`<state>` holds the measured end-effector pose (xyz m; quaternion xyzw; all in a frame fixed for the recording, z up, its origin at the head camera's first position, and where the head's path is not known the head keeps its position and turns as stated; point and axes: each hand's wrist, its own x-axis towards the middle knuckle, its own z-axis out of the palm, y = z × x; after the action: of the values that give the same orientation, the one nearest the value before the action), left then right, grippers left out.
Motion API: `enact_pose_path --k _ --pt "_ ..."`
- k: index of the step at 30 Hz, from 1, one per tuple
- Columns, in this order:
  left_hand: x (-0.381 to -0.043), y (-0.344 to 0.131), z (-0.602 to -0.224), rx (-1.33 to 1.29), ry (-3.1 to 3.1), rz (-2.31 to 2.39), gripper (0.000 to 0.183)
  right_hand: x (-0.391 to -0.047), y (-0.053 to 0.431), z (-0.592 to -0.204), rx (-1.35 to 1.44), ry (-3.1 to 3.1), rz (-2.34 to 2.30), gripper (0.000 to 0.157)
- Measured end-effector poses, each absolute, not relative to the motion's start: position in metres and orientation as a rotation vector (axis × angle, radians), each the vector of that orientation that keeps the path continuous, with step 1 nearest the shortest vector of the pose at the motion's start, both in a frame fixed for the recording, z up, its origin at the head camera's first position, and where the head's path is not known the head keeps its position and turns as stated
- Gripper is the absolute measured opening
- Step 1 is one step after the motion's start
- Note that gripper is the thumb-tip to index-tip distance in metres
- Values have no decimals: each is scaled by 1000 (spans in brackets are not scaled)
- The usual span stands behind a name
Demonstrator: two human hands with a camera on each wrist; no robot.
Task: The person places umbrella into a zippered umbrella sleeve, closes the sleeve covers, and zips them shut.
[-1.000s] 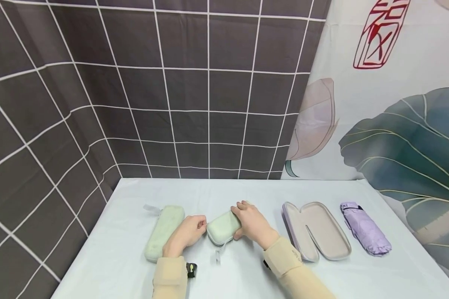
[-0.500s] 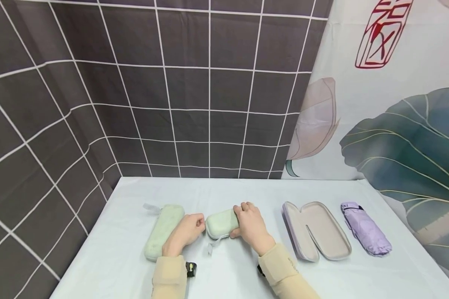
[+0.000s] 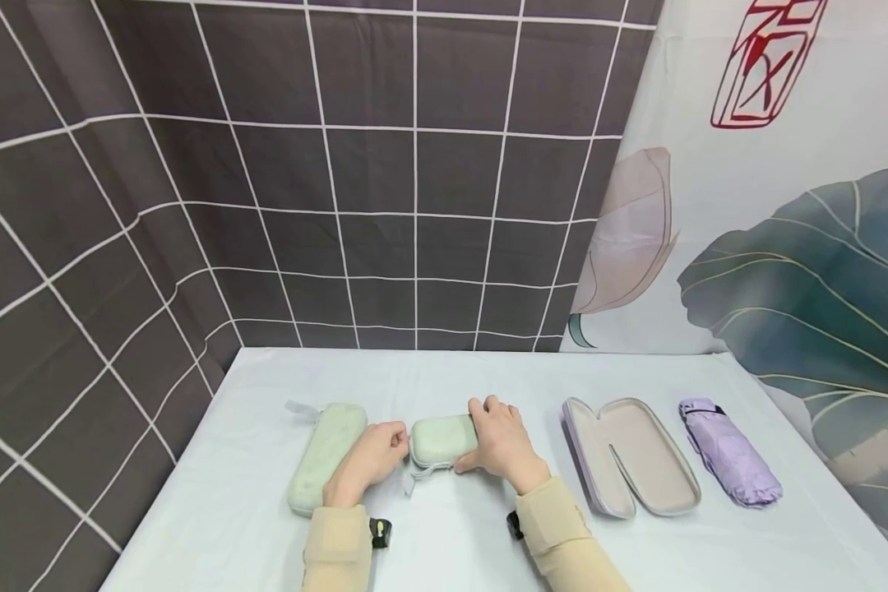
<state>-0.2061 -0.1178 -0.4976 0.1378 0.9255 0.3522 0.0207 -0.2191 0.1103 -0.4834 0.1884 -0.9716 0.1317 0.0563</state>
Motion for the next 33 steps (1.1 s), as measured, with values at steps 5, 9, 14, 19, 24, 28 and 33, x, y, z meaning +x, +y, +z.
enact_pose_path --k 5,9,14,19,24,28,33 --pt "-205 -116 -497 417 2863 1100 23 -216 109 -484 490 -2982 337 86" --pt "-204 -114 -497 435 2859 1112 22 -213 107 -483 406 -3011 326 87" --pt "-203 -113 -496 425 2809 1147 19 -206 103 -483 284 -3014 343 87" --pt "-203 -112 -495 393 2785 1142 20 -202 99 -487 169 -2979 395 88" --pt "-203 -113 -496 383 2786 1127 20 -200 100 -483 204 -3025 476 84" --pt "-203 -114 -496 374 2781 1109 17 -199 107 -476 261 -3077 589 75" --pt "-202 -112 -494 375 2797 1088 18 -194 109 -472 274 -3093 596 73"
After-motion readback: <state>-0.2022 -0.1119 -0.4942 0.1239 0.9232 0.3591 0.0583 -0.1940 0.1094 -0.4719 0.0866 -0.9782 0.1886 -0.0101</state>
